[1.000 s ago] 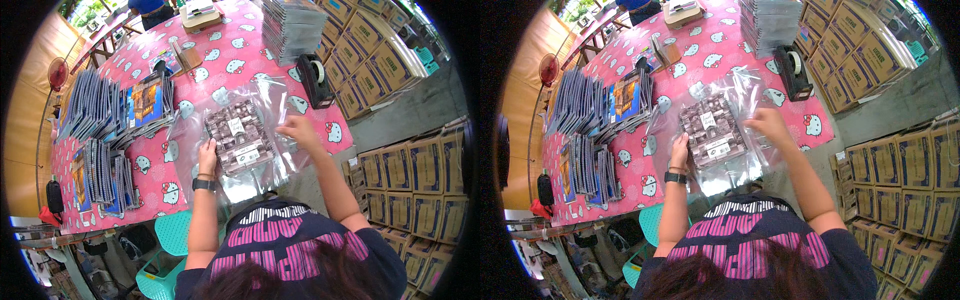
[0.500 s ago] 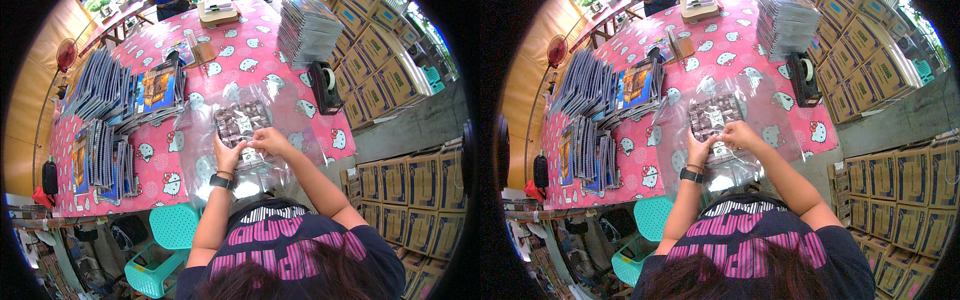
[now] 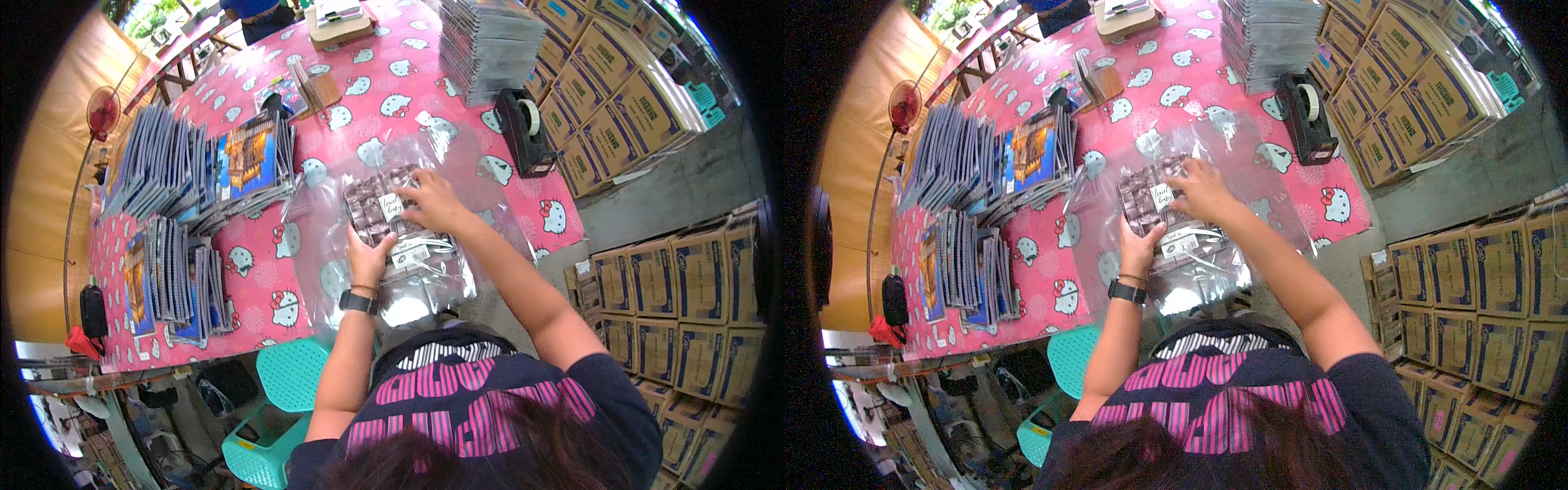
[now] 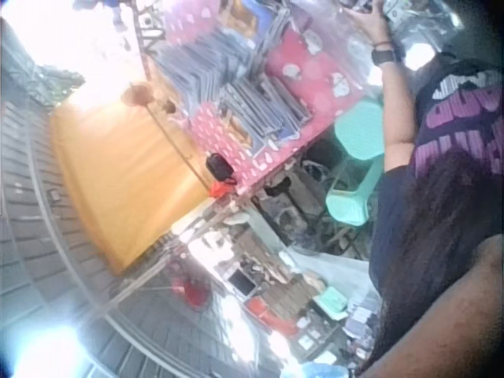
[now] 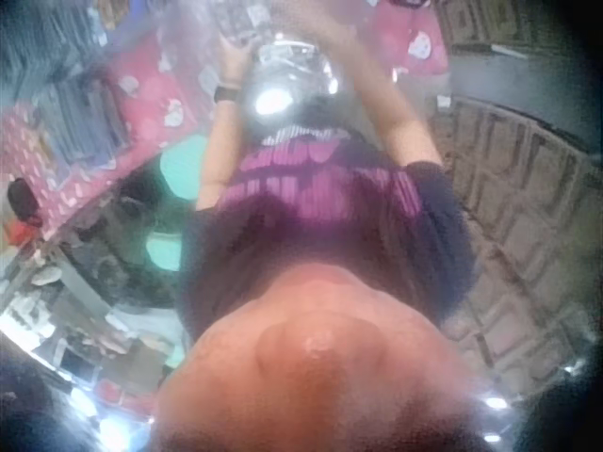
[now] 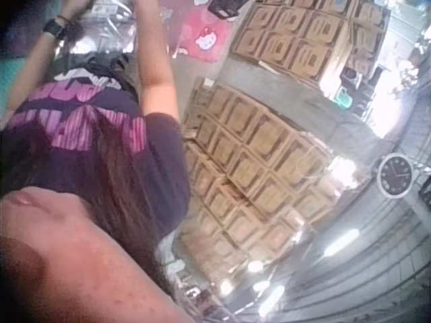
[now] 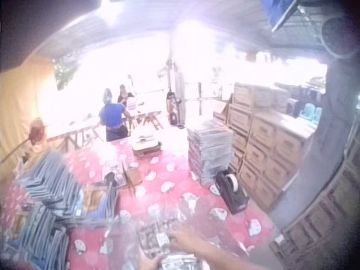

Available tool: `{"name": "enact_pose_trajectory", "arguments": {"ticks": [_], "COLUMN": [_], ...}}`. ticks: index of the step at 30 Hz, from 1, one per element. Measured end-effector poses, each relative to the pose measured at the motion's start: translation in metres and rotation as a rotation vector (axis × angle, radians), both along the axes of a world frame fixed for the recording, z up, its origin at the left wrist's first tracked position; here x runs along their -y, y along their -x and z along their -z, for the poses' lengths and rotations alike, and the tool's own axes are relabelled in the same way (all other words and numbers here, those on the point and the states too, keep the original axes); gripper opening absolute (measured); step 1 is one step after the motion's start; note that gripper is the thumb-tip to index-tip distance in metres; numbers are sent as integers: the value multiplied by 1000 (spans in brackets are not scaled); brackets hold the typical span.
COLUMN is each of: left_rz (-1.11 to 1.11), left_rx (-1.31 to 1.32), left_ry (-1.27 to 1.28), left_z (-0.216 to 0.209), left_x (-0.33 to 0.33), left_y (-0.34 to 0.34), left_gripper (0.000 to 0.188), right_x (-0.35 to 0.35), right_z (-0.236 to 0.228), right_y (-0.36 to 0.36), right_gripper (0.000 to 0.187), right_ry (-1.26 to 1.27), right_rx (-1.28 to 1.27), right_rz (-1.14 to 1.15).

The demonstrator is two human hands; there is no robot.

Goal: The person takes a stack of notebooks, places them into a clear plastic bag, and seals the opening with strips of tape from a dispenser.

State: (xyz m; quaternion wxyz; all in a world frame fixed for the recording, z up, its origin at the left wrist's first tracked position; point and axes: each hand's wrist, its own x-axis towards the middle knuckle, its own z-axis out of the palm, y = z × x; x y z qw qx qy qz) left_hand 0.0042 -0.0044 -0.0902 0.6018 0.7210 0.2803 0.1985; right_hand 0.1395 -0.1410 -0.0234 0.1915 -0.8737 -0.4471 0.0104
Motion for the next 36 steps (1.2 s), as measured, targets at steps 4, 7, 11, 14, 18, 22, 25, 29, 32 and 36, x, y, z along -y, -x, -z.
{"name": "enact_pose_trajectory", "arguments": {"ticks": [4,7,11,14,18,22,25,29,32,36], "left_rz": [22,28,-7,-58,-61,-55,-28,-75,-13,-74], "left_rx": [57,-17,37,6,15,16,79,45,-21,256], "left_ry": [21,-4,29,-20,5,23,64,41,-33,616], "left_z": [-3,-10,-3,8,3,-5,-7,-6,-8,7], "left_x": [4,5,5,3,4,6,4,5,4,-12], "left_y": [-5,-4,0,5,4,1,-2,0,3,2], "left_gripper": [81,82,86,88,88,86,84,92,77,44], "right_x": [-56,-48,43,139,193,124,85,100,97,49], "right_z": [45,57,36,41,11,-8,27,48,56,57], "right_y": [-97,-116,-20,90,116,64,35,7,19,19], "right_gripper": [53,57,56,66,37,31,39,48,51,52], "right_ry": [-144,-401,-570,-58,139,-414,-429,-74,-377,-449], "right_rx": [171,84,-366,-769,-1071,-709,-440,-167,-191,-706], "right_rz": [240,331,121,177,131,198,195,556,528,417]}}
